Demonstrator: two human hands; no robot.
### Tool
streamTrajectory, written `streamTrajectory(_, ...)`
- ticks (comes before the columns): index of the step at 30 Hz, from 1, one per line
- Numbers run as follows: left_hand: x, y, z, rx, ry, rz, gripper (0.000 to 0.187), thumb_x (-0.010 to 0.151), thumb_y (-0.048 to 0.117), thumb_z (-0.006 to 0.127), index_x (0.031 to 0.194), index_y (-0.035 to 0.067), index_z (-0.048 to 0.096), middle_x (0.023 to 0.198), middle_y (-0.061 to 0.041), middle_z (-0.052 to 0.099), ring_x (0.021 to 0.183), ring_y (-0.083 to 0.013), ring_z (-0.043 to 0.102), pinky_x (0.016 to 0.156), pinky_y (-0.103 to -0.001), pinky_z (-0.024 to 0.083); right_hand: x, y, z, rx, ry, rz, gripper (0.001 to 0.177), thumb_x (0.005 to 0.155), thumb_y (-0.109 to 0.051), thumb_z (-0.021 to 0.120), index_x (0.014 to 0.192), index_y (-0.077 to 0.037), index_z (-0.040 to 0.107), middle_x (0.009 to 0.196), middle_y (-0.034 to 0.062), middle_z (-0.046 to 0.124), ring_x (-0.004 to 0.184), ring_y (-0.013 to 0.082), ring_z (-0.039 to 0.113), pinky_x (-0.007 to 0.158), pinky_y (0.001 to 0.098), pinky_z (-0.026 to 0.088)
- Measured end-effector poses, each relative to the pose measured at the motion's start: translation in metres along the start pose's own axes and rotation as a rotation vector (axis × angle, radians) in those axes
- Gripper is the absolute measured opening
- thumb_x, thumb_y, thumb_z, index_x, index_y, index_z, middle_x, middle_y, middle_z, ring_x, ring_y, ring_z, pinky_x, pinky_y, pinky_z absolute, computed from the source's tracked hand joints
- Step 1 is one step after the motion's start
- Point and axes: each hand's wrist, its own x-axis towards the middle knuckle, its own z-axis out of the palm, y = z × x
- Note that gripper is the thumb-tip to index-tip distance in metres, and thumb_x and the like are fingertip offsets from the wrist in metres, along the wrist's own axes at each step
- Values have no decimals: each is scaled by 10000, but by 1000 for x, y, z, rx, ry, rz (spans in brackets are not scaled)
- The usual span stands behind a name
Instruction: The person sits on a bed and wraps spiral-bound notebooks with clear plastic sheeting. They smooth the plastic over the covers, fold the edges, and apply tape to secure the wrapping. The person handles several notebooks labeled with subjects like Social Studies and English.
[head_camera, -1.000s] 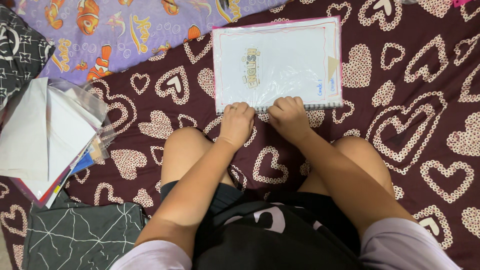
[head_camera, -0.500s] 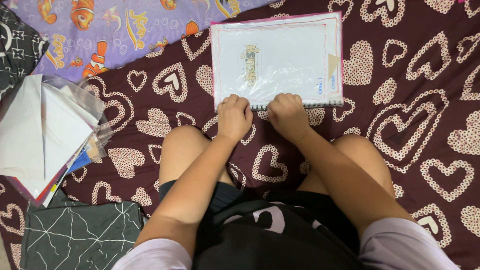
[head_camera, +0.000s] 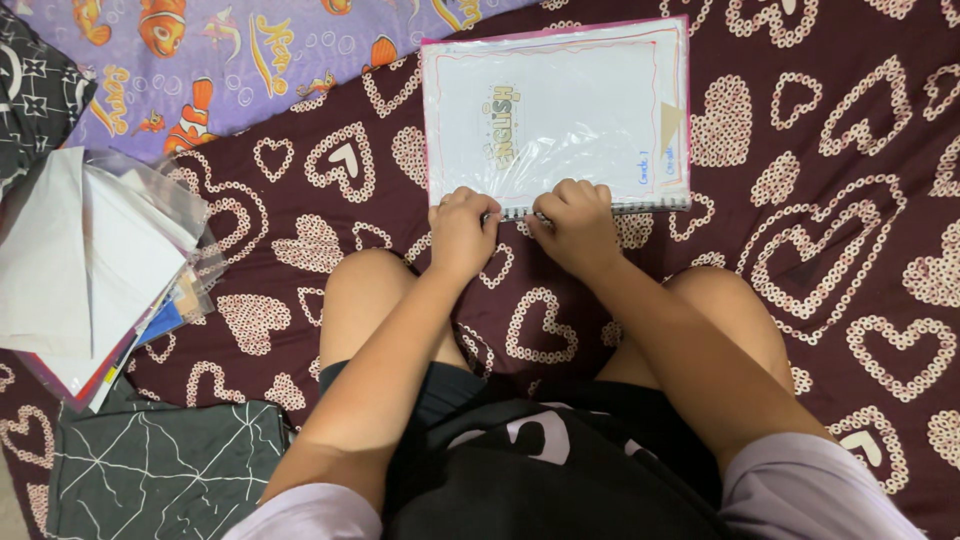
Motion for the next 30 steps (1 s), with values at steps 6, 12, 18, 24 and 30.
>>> streamTrajectory(6, -2, 5, -1, 33, 21, 36, 59, 784, 164, 770, 837, 151, 746, 899, -62, 647, 944, -301, 617, 873, -450, 400, 7, -7, -5, -19, -10, -33, 239, 747, -227, 848, 863, -127, 665, 876, 43, 571, 855, 266, 563, 778, 438, 377)
streamTrajectory(12, -4, 3, 11, 142, 78, 156, 59, 797, 138, 738, 850, 164, 733, 911, -59, 609, 935, -294, 602, 849, -465, 388, 10, -2, 11, -4, 47, -118, 152, 777, -162, 825, 864, -157, 701, 887, 12, 579, 877, 228, 570, 815, 420, 376)
streamTrajectory(18, -4, -1, 11, 223, 63, 187, 96, 773, 162, 749, 869, 166, 741, 906, -70, 595, 943, -291, 596, 857, -494, 398, 8, 7, 27, 7, 8, -84, 117, 771, -162, 819, 807, -152, 708, 857, 8, 579, 854, 227, 565, 814, 422, 371)
streamTrajectory(24, 1, 6, 1, 58, 15, -50, 223, 711, 172, 814, 929, 152, 770, 956, -103, 641, 987, -340, 610, 886, -499, 410, 7, 1, 28, -26, -12, -50, 136, 781, -160, 802, 877, -143, 708, 900, 27, 580, 904, 245, 571, 832, 428, 377)
streamTrajectory(30, 0, -16, -30, 72, 14, -69, 226, 728, 98, 803, 950, 126, 776, 980, -84, 699, 1006, -329, 639, 875, -455, 476, 9, -8, 16, -8, -53, -55, 211, 747, -158, 800, 927, -124, 696, 928, 41, 589, 916, 258, 571, 836, 438, 371)
